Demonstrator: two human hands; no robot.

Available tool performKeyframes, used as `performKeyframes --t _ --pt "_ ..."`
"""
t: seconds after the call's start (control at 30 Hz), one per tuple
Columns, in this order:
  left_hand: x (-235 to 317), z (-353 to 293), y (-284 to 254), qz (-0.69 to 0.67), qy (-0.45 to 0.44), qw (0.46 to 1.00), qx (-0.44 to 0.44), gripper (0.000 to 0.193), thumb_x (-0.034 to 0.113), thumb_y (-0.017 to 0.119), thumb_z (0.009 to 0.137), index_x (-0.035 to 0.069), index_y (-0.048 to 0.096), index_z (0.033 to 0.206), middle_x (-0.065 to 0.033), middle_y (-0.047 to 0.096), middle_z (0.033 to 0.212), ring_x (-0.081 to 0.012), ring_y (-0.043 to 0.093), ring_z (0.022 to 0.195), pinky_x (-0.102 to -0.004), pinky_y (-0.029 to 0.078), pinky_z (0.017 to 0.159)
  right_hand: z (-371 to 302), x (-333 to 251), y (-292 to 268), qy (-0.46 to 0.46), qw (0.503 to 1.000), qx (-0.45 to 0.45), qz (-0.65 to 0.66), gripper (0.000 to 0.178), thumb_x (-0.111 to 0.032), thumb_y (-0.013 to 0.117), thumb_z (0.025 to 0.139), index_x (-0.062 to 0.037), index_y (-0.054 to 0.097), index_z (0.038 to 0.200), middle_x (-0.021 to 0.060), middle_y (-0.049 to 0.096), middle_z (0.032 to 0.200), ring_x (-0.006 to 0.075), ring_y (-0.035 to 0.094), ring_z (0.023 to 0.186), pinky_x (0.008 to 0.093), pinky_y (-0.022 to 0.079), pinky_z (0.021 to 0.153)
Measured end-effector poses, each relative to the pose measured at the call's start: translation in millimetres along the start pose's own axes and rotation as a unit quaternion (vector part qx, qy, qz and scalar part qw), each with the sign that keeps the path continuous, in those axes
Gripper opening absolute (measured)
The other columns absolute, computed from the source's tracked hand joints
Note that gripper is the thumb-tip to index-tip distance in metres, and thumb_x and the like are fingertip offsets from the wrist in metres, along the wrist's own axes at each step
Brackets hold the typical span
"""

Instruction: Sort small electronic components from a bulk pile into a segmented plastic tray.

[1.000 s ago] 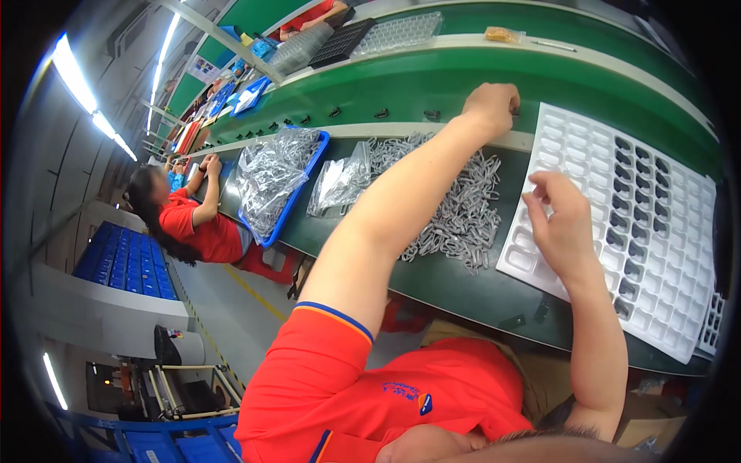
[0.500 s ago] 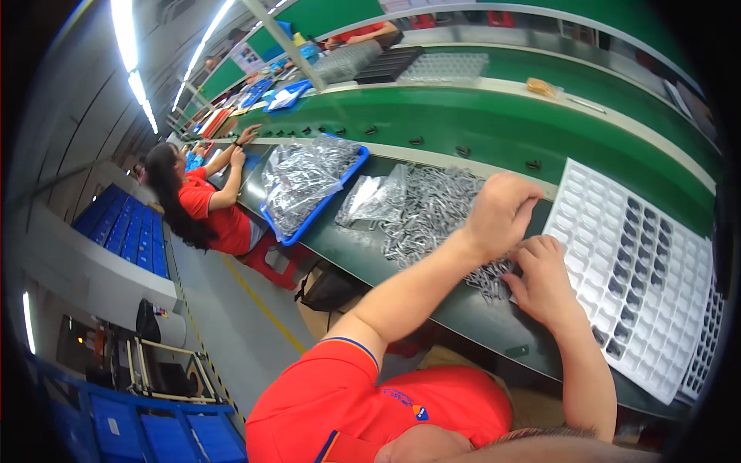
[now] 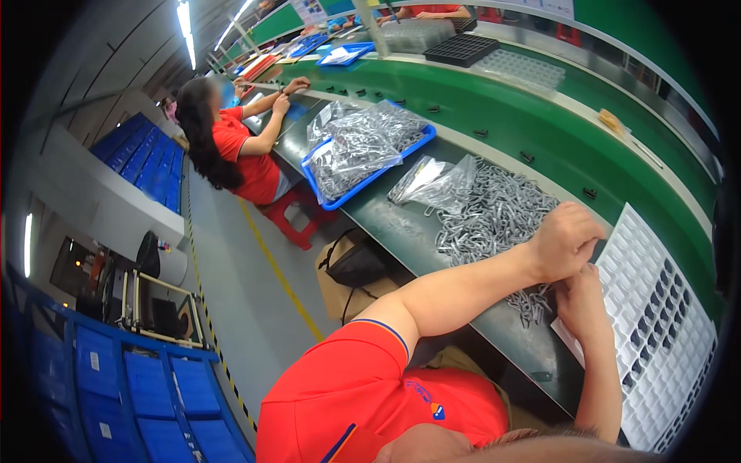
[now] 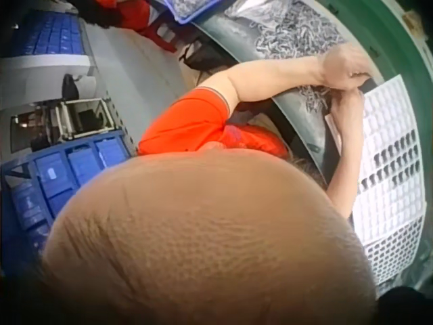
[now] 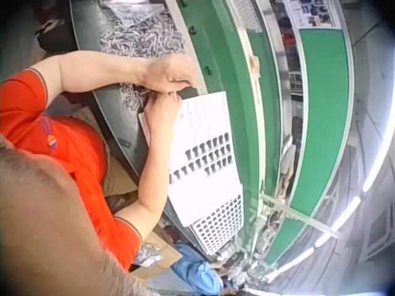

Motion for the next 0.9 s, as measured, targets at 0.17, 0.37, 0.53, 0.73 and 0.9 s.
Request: performKeyframes --t 0.17,0.37,0.53,0.73,0.9 --pt "3.4 2.9 -4.5 -0.013 0.002 1.0 0.019 0.016 -0.003 0.07 0.073 0.006 0.067 0.086 -0.0104 0.066 0.083 -0.0335 0.063 0.081 -0.0425 0.048 0.078 9.5 -9.2 -10.0 0.098 0.987 0.024 0.124 0.022 0.01 0.056 0.08 0.0075 0.065 0.101 0.026 0.068 0.1 0.0464 0.064 0.092 0.0488 0.052 0.079" --pt "5.6 2.0 -2.2 -0.009 -0.012 1.0 0.027 0.014 -0.002 0.069 0.074 0.005 0.068 0.086 -0.0109 0.068 0.083 -0.0332 0.065 0.082 -0.0423 0.05 0.079 7.8 -4.7 -5.4 0.093 0.977 0.065 0.179 0.02 0.01 0.058 0.082 0.0072 0.065 0.101 0.0242 0.069 0.096 0.0412 0.068 0.091 0.0436 0.053 0.078" --pt "2.9 0.4 6.7 -0.044 -0.1 0.993 0.053 0.012 0.0 0.069 0.078 0.004 0.071 0.089 -0.0135 0.071 0.088 -0.0336 0.069 0.085 -0.0405 0.054 0.079 1.3 -3.0 -7.4 0.116 0.969 0.094 0.198 0.017 0.004 0.064 0.084 0.0062 0.065 0.1 0.0215 0.07 0.094 0.0345 0.069 0.084 0.041 0.053 0.076" --pt "-16.1 7.2 -18.4 -0.114 -0.247 0.96 0.059 0.009 0.001 0.068 0.09 0.001 0.073 0.097 -0.0086 0.074 0.09 -0.0151 0.068 0.081 -0.0305 0.054 0.075 5.6 5.8 -13.0 0.066 0.982 0.108 0.14 0.012 -0.008 0.069 0.089 0.0022 0.065 0.092 0.0108 0.067 0.079 0.0169 0.062 0.074 0.0324 0.05 0.067" --pt "-24.7 2.3 -9.4 -0.235 -0.306 0.921 0.062 0.009 -0.001 0.068 0.09 0.0 0.072 0.097 -0.005 0.074 0.088 -0.0095 0.066 0.08 -0.0251 0.053 0.075 0.8 15.7 -4.5 0.206 0.903 0.114 0.359 0.012 -0.009 0.068 0.093 0.0013 0.065 0.097 0.0067 0.066 0.08 0.0122 0.063 0.075 0.0303 0.052 0.07"
Point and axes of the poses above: each hand's wrist, its own z-axis towards the middle knuckle, its own y-axis out of the palm, x = y × z, the point moved 2 cm from there along z, towards the middle knuckle
